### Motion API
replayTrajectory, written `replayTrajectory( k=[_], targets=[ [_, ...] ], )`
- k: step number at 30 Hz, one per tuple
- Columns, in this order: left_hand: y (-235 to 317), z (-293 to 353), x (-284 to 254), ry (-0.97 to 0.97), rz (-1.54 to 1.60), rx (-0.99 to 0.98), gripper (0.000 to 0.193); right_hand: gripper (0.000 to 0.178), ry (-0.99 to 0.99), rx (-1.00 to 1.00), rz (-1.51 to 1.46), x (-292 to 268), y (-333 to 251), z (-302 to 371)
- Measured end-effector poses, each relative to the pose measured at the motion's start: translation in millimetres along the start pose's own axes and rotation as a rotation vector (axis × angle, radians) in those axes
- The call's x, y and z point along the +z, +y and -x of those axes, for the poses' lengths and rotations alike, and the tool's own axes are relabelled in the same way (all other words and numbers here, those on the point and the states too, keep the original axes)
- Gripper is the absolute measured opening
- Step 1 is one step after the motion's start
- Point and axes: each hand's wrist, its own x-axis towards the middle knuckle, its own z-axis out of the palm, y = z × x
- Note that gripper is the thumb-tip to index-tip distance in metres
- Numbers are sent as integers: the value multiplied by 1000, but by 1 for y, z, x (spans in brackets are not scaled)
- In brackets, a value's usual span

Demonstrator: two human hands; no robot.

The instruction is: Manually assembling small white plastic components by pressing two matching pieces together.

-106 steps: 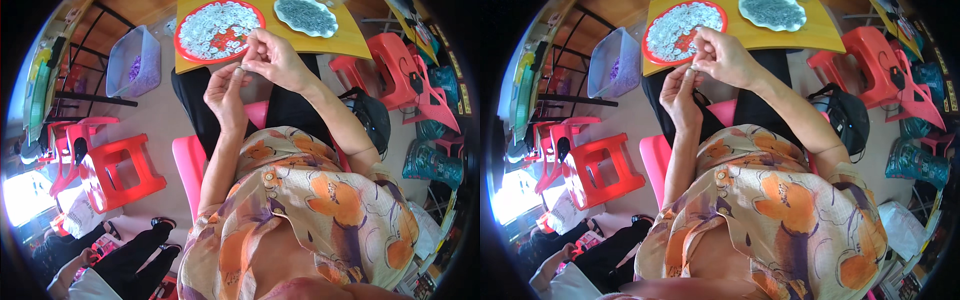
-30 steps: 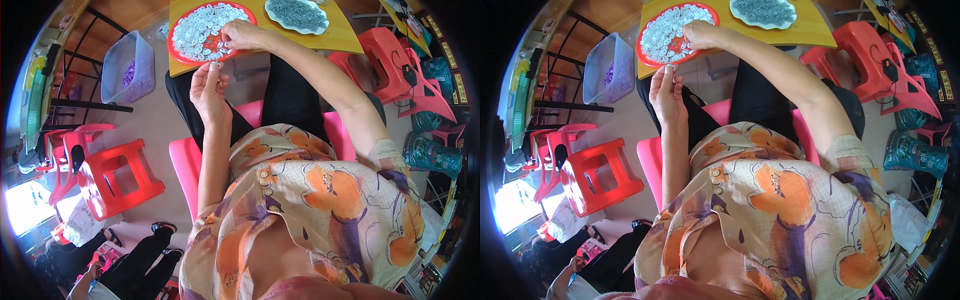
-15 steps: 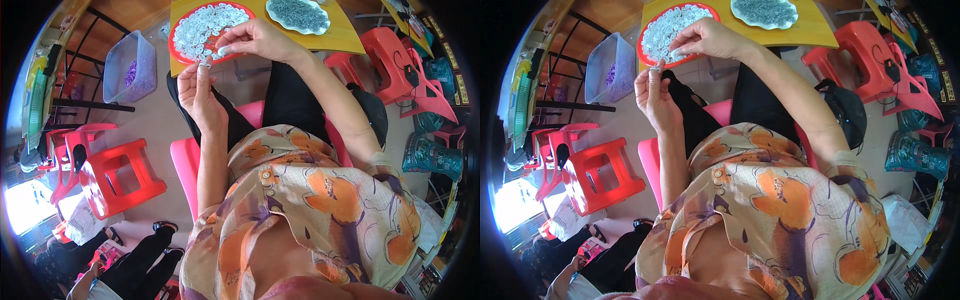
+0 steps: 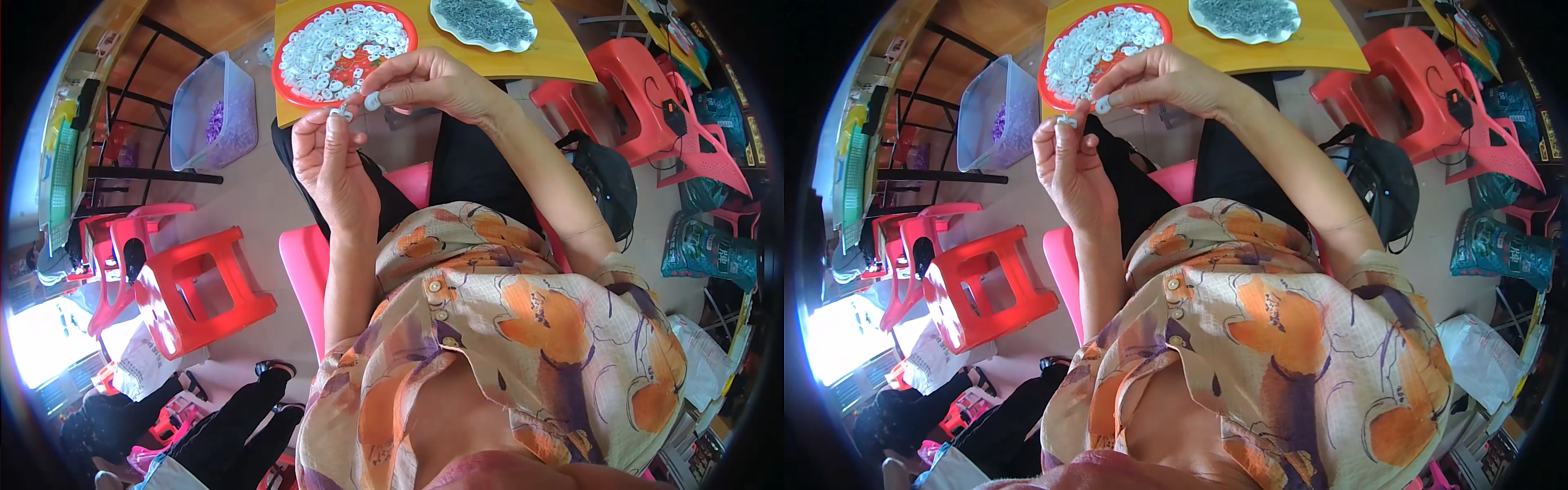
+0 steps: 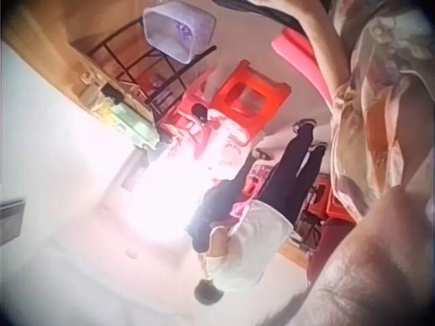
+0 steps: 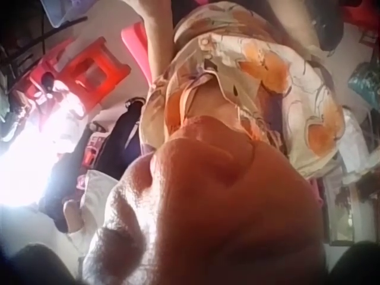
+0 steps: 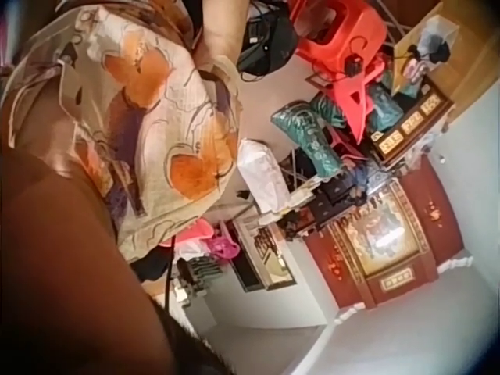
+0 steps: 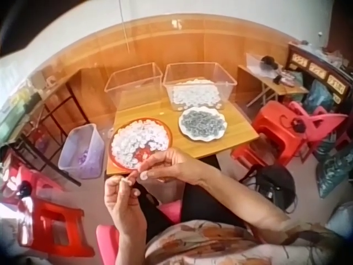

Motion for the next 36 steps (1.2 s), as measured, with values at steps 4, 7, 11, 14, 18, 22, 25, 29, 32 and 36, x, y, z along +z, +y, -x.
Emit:
replayTrajectory(
  k=[4, 7, 11, 14, 18, 22, 25, 29, 32, 36],
  targets=[
    [-3, 2, 2, -10, -27, 8, 9, 24, 31, -14, 65, 5, -8, 5],
    [-4, 4, 6, -21, -24, -5, 9, 27, 131, -51, 108, 14, -15, 9],
    [-7, 8, 9, -25, -36, -17, 15, 28, 213, -114, 136, 24, -27, 13],
    [-7, 8, 11, -21, -35, -29, 15, 27, 236, -115, 115, 25, -24, 12],
    [-5, 8, 12, -1, -6, -44, 14, 27, 185, -19, -50, 19, -12, 11],
    [-4, 7, 5, -3, 4, -44, 9, 29, 241, 92, -233, 18, -14, 13],
    [-3, 5, 5, -10, 19, -43, 9, 29, 221, 107, -334, 13, -11, 14],
    [-5, 6, 6, -17, 46, -72, 12, 30, 204, 96, -340, 13, -12, 14],
    [-7, 8, 9, -13, 56, -91, 14, 30, 222, 82, -340, 15, -12, 13],
    [-8, 8, 8, 6, 35, -117, 14, 29, 227, 91, -346, 19, -14, 13]
  ],
)
